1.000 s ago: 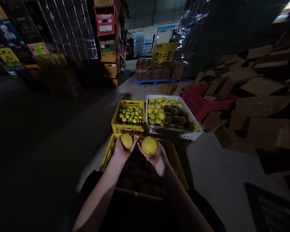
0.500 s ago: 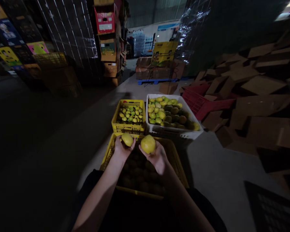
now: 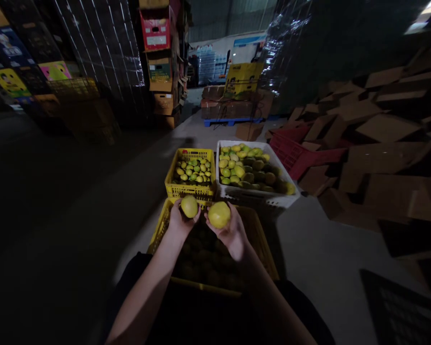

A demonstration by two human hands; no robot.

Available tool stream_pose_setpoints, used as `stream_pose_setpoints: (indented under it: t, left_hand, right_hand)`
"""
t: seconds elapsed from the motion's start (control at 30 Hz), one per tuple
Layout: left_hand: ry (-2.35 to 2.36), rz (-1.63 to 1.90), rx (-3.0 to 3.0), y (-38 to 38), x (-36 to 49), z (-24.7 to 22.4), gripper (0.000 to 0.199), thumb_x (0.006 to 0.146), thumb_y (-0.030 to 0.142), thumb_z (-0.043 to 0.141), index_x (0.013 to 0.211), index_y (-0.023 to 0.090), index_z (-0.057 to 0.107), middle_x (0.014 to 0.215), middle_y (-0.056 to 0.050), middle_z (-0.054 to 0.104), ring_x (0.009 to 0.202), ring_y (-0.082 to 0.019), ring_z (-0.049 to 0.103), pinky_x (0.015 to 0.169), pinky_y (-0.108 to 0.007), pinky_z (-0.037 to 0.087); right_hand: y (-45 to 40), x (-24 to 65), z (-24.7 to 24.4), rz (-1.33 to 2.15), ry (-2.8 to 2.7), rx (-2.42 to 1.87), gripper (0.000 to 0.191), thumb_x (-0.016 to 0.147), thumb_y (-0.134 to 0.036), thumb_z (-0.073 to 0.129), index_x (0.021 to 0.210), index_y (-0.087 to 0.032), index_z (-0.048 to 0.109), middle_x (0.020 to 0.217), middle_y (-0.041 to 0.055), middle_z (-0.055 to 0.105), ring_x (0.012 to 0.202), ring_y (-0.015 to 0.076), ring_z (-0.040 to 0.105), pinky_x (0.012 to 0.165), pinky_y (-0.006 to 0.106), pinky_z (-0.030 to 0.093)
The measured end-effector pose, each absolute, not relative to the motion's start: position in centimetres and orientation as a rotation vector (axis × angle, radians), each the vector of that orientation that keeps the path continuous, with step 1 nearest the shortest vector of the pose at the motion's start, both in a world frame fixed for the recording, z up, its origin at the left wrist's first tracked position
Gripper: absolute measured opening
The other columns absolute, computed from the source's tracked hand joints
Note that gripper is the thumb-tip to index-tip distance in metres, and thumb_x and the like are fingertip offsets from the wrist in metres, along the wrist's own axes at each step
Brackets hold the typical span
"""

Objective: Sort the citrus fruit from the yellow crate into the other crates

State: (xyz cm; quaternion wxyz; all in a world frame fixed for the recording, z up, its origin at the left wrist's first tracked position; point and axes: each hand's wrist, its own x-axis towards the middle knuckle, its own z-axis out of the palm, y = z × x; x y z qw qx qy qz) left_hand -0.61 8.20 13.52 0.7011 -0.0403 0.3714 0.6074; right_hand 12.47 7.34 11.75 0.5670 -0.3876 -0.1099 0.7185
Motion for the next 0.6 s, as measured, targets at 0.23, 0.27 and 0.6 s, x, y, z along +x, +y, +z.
stream_pose_setpoints:
  t: [0.23, 0.27, 0.6]
  left_hand:
    - [0.955, 1.701, 0.732, 6.5, 0.2, 14.3, 0.029, 0.078, 0.034, 0.052, 0.06, 0.015, 0.065, 0.064, -0.002, 0.063, 0.061, -0.012, 0.056, 0.062, -0.022, 0.046]
    - [0.999, 1.738, 0.846, 6.3, 0.3, 14.3, 0.031, 0.079, 0.035, 0.052, 0.058, 0.016, 0.066, 0.065, -0.003, 0.064, 0.064, -0.013, 0.057, 0.066, -0.023, 0.046]
    - [0.973, 1.741, 0.616, 5.9, 1.0, 14.1, 0.029, 0.083, 0.03, 0.052, 0.06, 0.019, 0.064, 0.071, -0.004, 0.066, 0.083, -0.017, 0.062, 0.076, -0.022, 0.047]
  right_hand:
    - [6.1, 11.7, 13.2, 1.058, -0.801, -0.904, 0.036, 0.077, -0.051, 0.056, 0.067, -0.017, 0.064, 0.069, 0.0021, 0.067, 0.066, 0.016, 0.062, 0.06, 0.026, 0.049]
    - [6.0, 11.6, 13.2, 0.978, -0.857, -0.907, 0.036, 0.078, -0.05, 0.056, 0.067, -0.017, 0.064, 0.07, 0.002, 0.067, 0.066, 0.0154, 0.061, 0.06, 0.026, 0.047]
    - [5.1, 10.6, 13.5, 0.97, -0.872, -0.933, 0.033, 0.083, -0.048, 0.051, 0.071, -0.022, 0.066, 0.081, 0.0023, 0.069, 0.08, 0.018, 0.062, 0.071, 0.026, 0.048]
